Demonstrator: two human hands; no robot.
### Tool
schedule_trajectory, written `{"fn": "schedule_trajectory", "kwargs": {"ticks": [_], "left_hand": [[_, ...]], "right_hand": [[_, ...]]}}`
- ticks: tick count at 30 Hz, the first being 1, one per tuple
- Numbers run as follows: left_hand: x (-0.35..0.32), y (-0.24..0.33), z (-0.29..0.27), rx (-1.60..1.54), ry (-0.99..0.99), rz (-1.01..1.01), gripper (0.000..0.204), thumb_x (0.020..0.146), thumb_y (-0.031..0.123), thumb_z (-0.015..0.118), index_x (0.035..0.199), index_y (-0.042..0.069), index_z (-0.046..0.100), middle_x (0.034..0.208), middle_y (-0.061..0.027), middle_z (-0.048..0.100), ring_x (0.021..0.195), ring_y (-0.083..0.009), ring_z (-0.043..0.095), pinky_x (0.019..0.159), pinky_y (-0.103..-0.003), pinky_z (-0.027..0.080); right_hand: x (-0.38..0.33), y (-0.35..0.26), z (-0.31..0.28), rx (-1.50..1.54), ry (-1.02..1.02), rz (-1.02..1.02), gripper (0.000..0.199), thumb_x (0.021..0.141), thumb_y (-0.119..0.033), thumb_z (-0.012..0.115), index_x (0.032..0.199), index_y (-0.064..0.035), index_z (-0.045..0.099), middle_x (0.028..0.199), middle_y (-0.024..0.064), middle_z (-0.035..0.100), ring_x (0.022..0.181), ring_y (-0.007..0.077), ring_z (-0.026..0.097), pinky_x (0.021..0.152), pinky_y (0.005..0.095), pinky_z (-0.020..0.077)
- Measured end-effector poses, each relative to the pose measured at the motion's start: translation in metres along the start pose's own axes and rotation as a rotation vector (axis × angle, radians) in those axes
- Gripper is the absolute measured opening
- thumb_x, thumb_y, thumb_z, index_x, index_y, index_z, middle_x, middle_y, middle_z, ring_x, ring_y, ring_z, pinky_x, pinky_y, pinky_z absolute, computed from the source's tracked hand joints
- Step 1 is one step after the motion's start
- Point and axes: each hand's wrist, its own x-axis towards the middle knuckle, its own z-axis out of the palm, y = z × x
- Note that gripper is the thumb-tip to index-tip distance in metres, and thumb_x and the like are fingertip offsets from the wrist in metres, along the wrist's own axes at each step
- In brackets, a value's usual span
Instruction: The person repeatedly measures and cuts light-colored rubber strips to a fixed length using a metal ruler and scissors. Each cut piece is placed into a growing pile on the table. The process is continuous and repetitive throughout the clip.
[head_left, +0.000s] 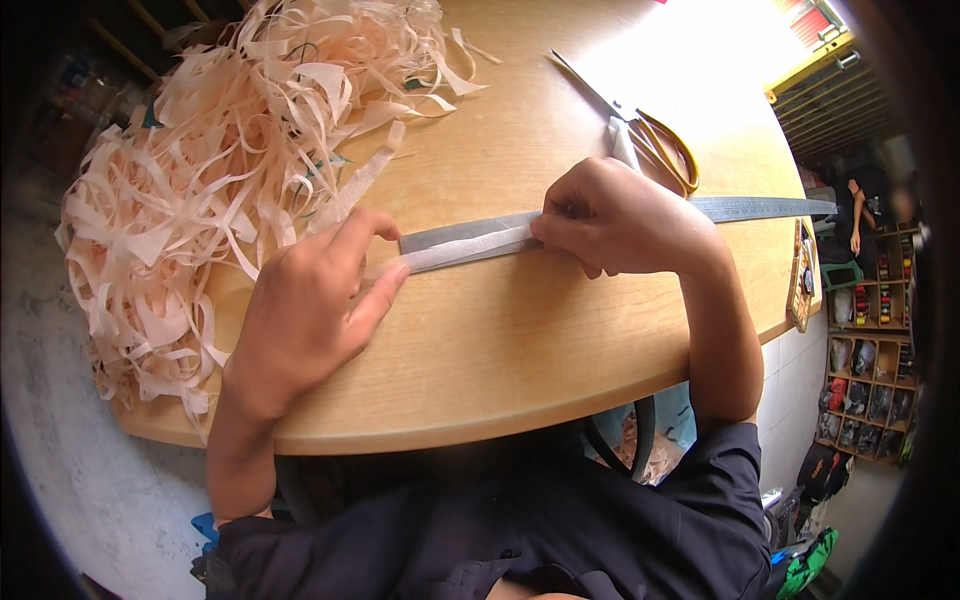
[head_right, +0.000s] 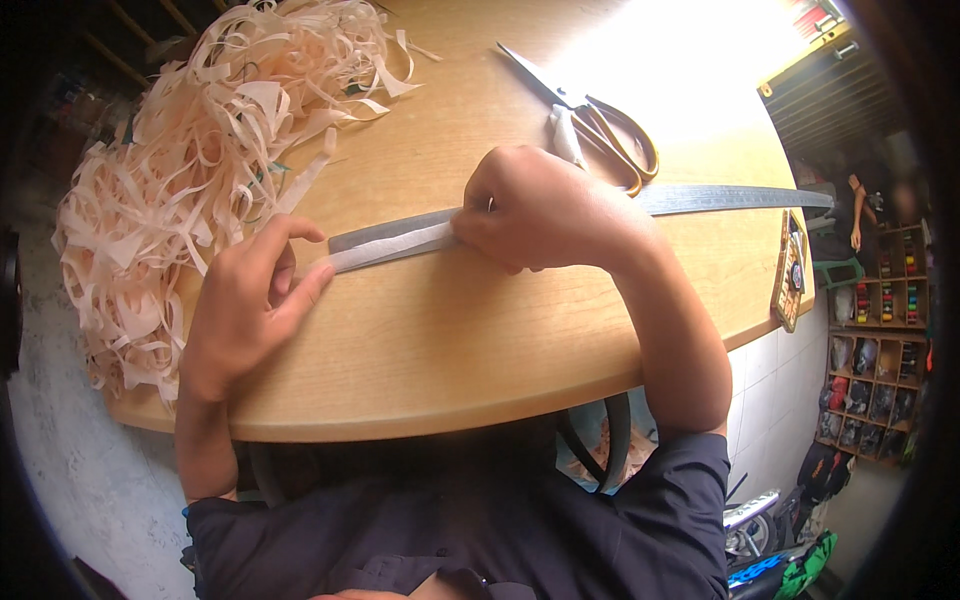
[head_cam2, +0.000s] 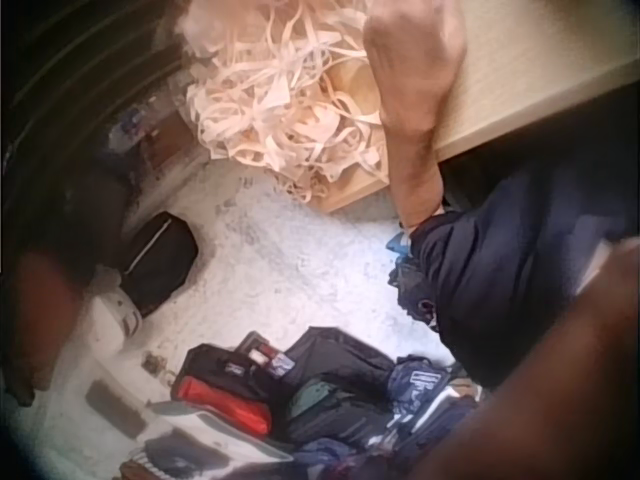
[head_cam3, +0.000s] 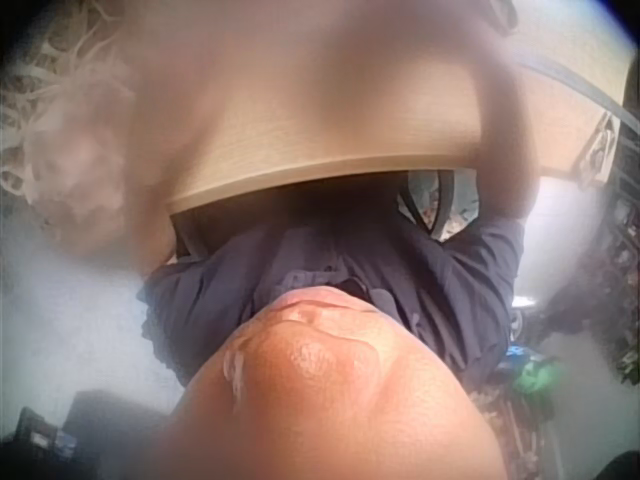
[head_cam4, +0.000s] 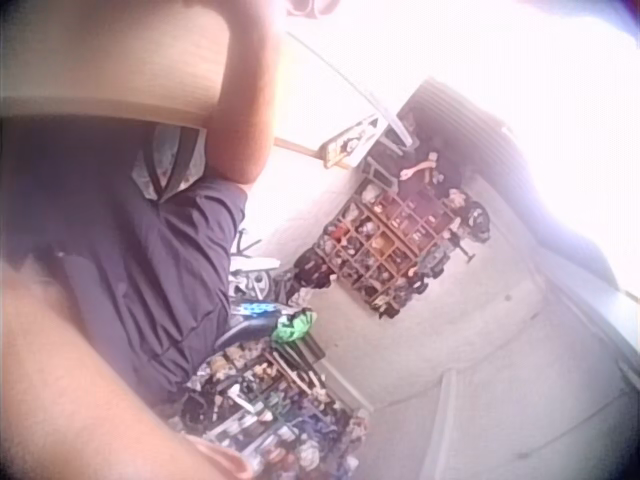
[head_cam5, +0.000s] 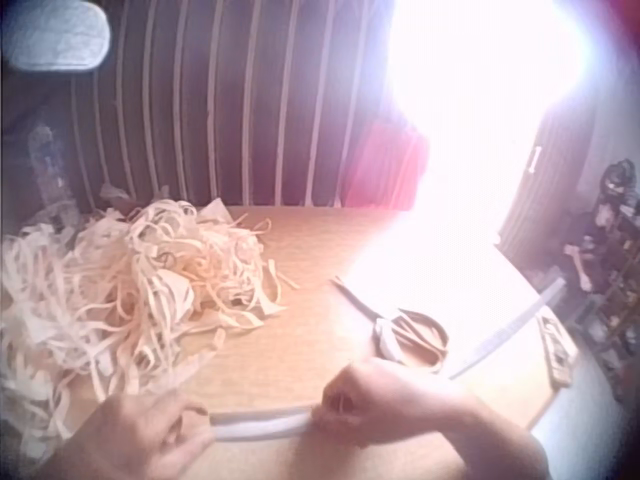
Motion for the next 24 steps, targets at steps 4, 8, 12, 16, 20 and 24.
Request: {"fn": "schedule_trajectory", "kwargs": {"ticks": [4,8,12,16,20,24], "left_hand": [[0.003,0.002,0.002,0.033,0.087,0.244,0.025,0.090,0.010,0.076,0.112,0.005,0.065,0.082,-0.0117,0.064,0.073,-0.0283,0.064,0.069,-0.042,0.051],[0.008,0.014,0.016,0.097,0.100,0.483,0.037,0.085,0.002,0.076,0.121,0.006,0.066,0.104,-0.0123,0.065,0.097,-0.0303,0.063,0.085,-0.042,0.050],[0.015,0.024,0.036,0.301,0.036,0.557,0.041,0.096,0.018,0.065,0.134,0.002,0.065,0.134,-0.0077,0.059,0.125,-0.0260,0.050,0.105,-0.042,0.041],[0.026,0.021,0.051,0.298,-0.025,0.601,0.045,0.095,0.019,0.068,0.137,0.004,0.063,0.138,-0.0072,0.059,0.127,-0.0278,0.050,0.108,-0.043,0.037],[0.030,0.017,0.057,0.241,-0.093,0.576,0.055,0.093,0.018,0.071,0.145,0.007,0.056,0.144,-0.0080,0.057,0.131,-0.0315,0.049,0.111,-0.046,0.035],[0.030,0.017,0.058,0.213,-0.093,0.548,0.049,0.096,0.023,0.068,0.143,0.008,0.060,0.142,-0.0036,0.056,0.129,-0.0260,0.045,0.111,-0.043,0.030]], "right_hand": [[-0.018,0.005,-0.015,-0.006,0.071,0.026,0.040,0.101,-0.034,0.070,0.087,0.0026,0.076,0.064,0.0105,0.072,0.056,0.0164,0.072,0.054,0.0289,0.0563],[-0.020,0.022,-0.033,0.075,0.357,-0.072,0.036,0.100,-0.032,0.071,0.090,0.0027,0.072,0.065,0.0081,0.068,0.056,0.0131,0.065,0.054,0.0289,0.0510],[-0.004,0.041,-0.030,0.036,0.563,-0.073,0.025,0.100,-0.024,0.070,0.089,-0.0011,0.069,0.066,0.0048,0.063,0.056,0.0093,0.059,0.054,0.0284,0.0456],[0.004,0.057,-0.011,0.005,0.832,-0.121,0.021,0.095,-0.022,0.072,0.095,-0.0007,0.072,0.079,0.0133,0.072,0.069,0.0246,0.069,0.067,0.0385,0.0542],[-0.002,0.064,-0.007,0.101,0.885,-0.203,0.016,0.092,-0.018,0.073,0.095,-0.0021,0.072,0.083,0.0148,0.075,0.070,0.0297,0.072,0.070,0.0403,0.0560],[-0.012,0.061,-0.002,0.082,0.782,-0.230,0.011,0.091,-0.012,0.073,0.093,-0.0022,0.071,0.081,0.0133,0.075,0.069,0.0291,0.071,0.067,0.0396,0.0551]]}}
